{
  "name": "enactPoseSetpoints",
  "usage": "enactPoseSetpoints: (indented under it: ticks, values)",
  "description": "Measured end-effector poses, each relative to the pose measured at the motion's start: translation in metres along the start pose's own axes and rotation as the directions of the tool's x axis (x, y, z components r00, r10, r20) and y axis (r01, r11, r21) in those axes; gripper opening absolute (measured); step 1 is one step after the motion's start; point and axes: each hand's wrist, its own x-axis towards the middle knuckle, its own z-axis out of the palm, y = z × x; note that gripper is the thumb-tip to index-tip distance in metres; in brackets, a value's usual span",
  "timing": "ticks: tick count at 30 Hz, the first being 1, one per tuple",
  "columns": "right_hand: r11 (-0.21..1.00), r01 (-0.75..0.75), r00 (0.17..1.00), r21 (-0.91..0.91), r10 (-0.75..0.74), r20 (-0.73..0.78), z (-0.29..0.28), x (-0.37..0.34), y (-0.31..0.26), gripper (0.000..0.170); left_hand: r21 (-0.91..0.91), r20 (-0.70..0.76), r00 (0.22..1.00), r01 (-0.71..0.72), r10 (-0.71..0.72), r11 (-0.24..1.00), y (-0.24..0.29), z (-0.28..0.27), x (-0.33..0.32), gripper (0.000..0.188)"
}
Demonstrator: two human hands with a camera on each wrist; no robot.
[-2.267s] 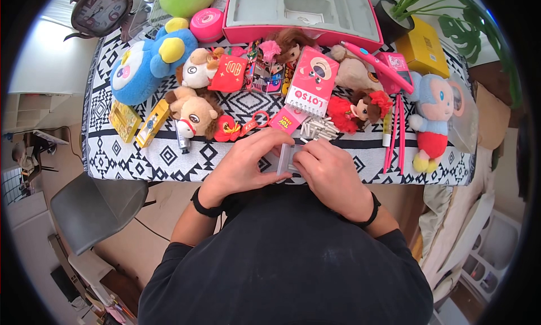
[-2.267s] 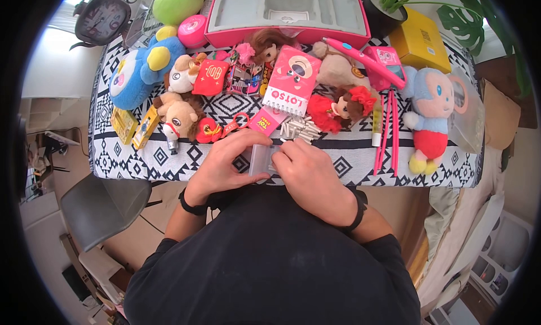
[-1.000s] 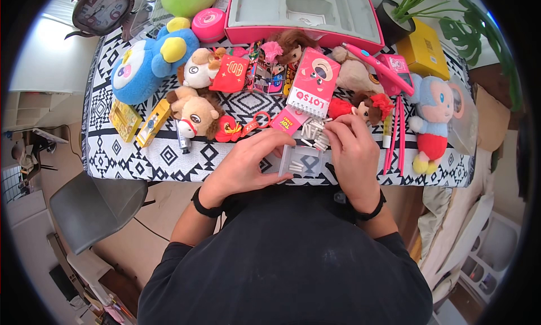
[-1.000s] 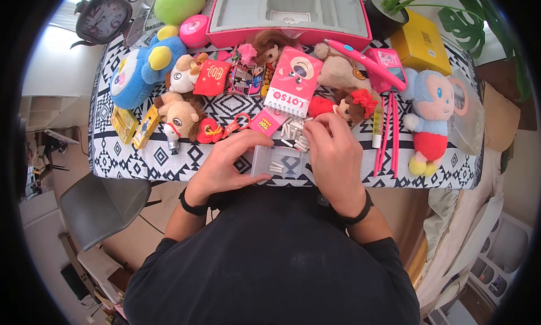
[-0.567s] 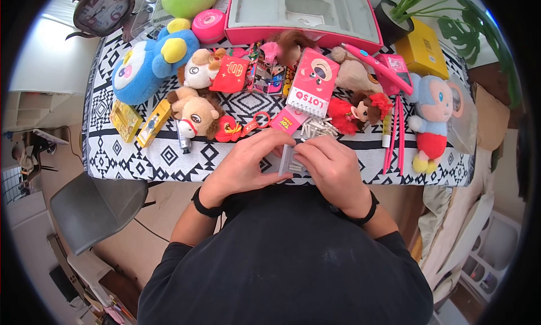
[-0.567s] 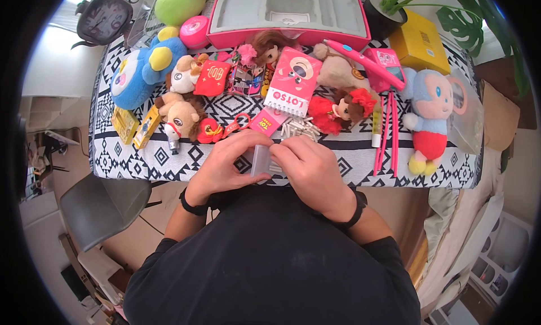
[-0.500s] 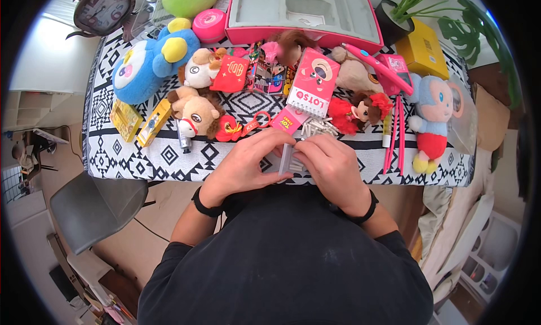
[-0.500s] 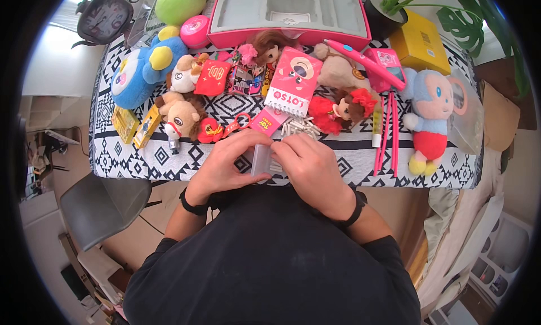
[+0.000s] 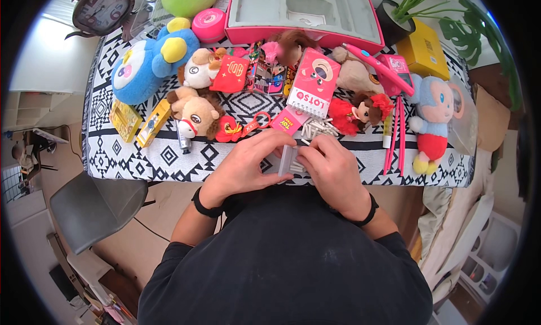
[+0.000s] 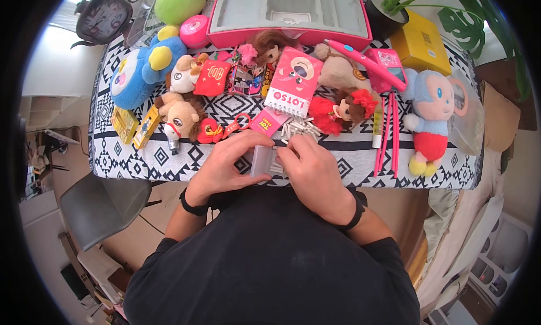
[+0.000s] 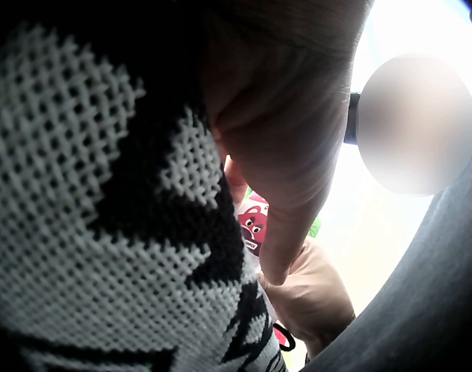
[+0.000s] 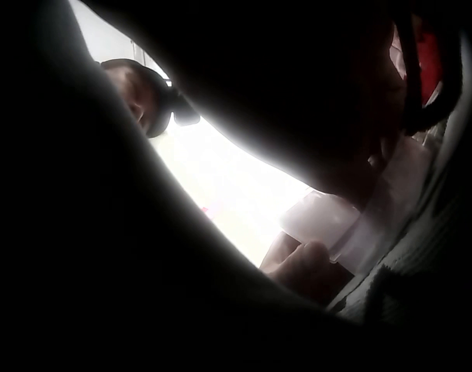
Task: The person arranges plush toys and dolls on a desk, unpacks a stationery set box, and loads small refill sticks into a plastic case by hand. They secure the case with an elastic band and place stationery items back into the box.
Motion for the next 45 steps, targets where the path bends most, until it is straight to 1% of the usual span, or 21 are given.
enactPoseSetpoints:
  ticks: [2, 6, 9, 12, 14, 18, 21, 23, 27, 29, 33, 36, 38, 39, 41, 45]
  values:
    - [1.000, -0.020, 0.999, -0.008, 0.020, 0.032, 0.000, -0.001, -0.001, 0.017, 0.002, -0.001, 1.000, -0.002, 0.002, 1.000, 0.000, 0.001, 0.000, 0.072]
    - [1.000, -0.010, 0.999, -0.021, 0.010, 0.036, 0.002, -0.001, -0.001, 0.016, 0.005, 0.001, 1.000, -0.002, 0.002, 1.000, -0.001, 0.001, 0.000, 0.071]
    - [0.998, -0.030, 0.999, -0.050, 0.032, 0.030, -0.001, 0.001, -0.004, 0.015, 0.003, 0.001, 1.000, 0.005, -0.005, 1.000, 0.000, 0.000, 0.000, 0.072]
    - [0.999, -0.034, 0.999, -0.027, 0.035, 0.028, -0.001, 0.001, -0.003, 0.013, 0.015, 0.001, 1.000, 0.001, -0.001, 1.000, -0.001, 0.001, 0.000, 0.072]
    - [1.000, -0.017, 0.998, 0.012, 0.017, 0.061, -0.002, 0.000, -0.003, 0.012, 0.011, 0.001, 1.000, 0.003, -0.003, 1.000, -0.001, 0.001, -0.001, 0.072]
    - [1.000, -0.007, 0.998, 0.019, 0.006, 0.065, -0.002, 0.001, -0.003, 0.011, 0.007, -0.004, 1.000, 0.002, -0.002, 1.000, -0.001, 0.001, -0.001, 0.072]
    - [1.000, -0.004, 0.998, 0.028, 0.002, 0.058, -0.003, 0.001, -0.004, 0.012, 0.005, -0.004, 1.000, -0.003, 0.003, 1.000, -0.001, 0.001, -0.001, 0.072]
    - [0.996, -0.016, 1.000, 0.088, 0.016, 0.005, -0.005, 0.001, -0.005, 0.014, 0.005, -0.005, 1.000, -0.003, 0.003, 1.000, -0.001, 0.001, -0.001, 0.072]
    - [0.995, -0.006, 0.999, 0.098, 0.002, 0.039, -0.007, 0.000, -0.003, 0.016, 0.009, -0.003, 1.000, -0.001, 0.001, 1.000, -0.001, 0.001, 0.000, 0.072]
    - [0.997, 0.012, 0.997, 0.074, -0.017, 0.080, -0.006, 0.001, -0.002, 0.015, 0.011, -0.001, 1.000, -0.001, 0.001, 1.000, 0.000, 0.001, 0.000, 0.072]
    - [0.998, 0.011, 0.997, 0.069, -0.016, 0.082, -0.005, 0.001, -0.002, 0.016, 0.012, -0.008, 1.000, -0.008, 0.008, 1.000, -0.001, 0.002, -0.001, 0.072]
    - [0.996, 0.017, 0.998, 0.082, -0.022, 0.063, -0.005, 0.001, -0.003, 0.017, 0.005, -0.005, 1.000, -0.008, 0.008, 1.000, -0.002, 0.001, -0.001, 0.072]
    - [0.996, -0.031, 0.998, 0.078, 0.035, -0.046, -0.005, 0.001, -0.002, 0.020, 0.007, -0.003, 1.000, -0.007, 0.007, 1.000, -0.001, 0.001, 0.000, 0.071]
    - [0.996, -0.032, 0.998, 0.079, 0.036, -0.045, -0.008, 0.002, -0.002, 0.020, 0.011, -0.001, 1.000, -0.008, 0.008, 1.000, 0.000, 0.000, 0.000, 0.071]
    - [0.998, -0.059, 0.992, 0.025, 0.061, -0.110, -0.015, 0.004, 0.000, 0.021, 0.011, 0.001, 1.000, -0.007, 0.007, 1.000, -0.001, 0.000, 0.000, 0.071]
    - [0.997, -0.071, 0.993, 0.031, 0.074, -0.091, -0.020, 0.002, 0.003, 0.021, 0.011, 0.000, 1.000, -0.009, 0.009, 1.000, -0.001, 0.001, 0.000, 0.071]
